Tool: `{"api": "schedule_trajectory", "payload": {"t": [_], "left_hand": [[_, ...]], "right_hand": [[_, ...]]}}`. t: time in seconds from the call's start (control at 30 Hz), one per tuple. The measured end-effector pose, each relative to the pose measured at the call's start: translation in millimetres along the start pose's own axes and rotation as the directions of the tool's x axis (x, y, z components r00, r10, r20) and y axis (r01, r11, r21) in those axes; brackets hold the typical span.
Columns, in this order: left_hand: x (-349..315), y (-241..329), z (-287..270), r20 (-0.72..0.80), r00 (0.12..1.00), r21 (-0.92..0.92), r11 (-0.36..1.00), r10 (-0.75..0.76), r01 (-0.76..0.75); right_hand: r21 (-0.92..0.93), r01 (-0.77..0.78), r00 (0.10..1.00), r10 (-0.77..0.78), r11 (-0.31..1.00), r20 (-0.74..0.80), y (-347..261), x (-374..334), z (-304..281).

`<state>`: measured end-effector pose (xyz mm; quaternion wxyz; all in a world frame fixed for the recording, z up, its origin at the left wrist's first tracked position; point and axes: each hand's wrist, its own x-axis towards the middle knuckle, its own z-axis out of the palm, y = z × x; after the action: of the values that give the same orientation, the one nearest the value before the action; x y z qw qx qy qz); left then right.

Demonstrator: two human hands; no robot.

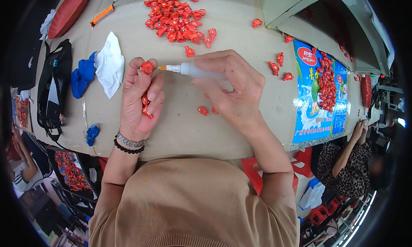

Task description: Apply glue to small red plastic decorative components using a squeeze bottle.

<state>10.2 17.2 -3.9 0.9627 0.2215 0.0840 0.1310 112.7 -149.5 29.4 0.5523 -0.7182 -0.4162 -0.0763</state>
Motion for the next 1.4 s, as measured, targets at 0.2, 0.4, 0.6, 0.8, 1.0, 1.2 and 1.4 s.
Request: {"api": "schedule_trajectory", "payload": {"t": [0.2, 0.4, 0.6, 0.8, 1.0, 1.2, 1.4], "left_hand": [[-1, 0, -3, 0.048, 0.996, -0.027, 0.997, -0.078, 0.079], [-1, -1, -3, 0.079, 0.995, -0.011, 0.998, -0.067, 0.068], [-1, -1, -1, 0.070, 0.995, 0.007, 0.998, -0.069, 0.068], [-2, 0, -1, 0.061, 0.996, -0.006, 0.997, -0.072, 0.073], [-2, 1, 0, 0.020, 0.992, 0.042, 0.991, -0.127, 0.126], [-3, 0, 9, -0.118, 0.975, 0.073, 0.977, -0.190, 0.199], [-2, 1, 13, -0.153, 0.962, 0.154, 0.956, -0.225, 0.248]], "right_hand": [[0.060, -0.077, 0.996, 0.080, 0.995, -0.037, -4, 0, 0], [0.052, -0.094, 0.995, 0.096, 0.994, -0.033, -4, -1, 1], [0.044, -0.080, 0.996, 0.081, 0.996, -0.023, 0, -2, 2], [0.054, -0.093, 0.995, 0.094, 0.994, -0.033, -3, -1, 1], [0.129, -0.135, 0.990, 0.139, 0.982, -0.023, -4, -1, 2], [0.128, -0.115, 0.993, 0.118, 0.985, -0.017, -1, -1, 2], [0.098, -0.090, 0.996, 0.089, 0.991, 0.008, 0, -1, 1]]}}
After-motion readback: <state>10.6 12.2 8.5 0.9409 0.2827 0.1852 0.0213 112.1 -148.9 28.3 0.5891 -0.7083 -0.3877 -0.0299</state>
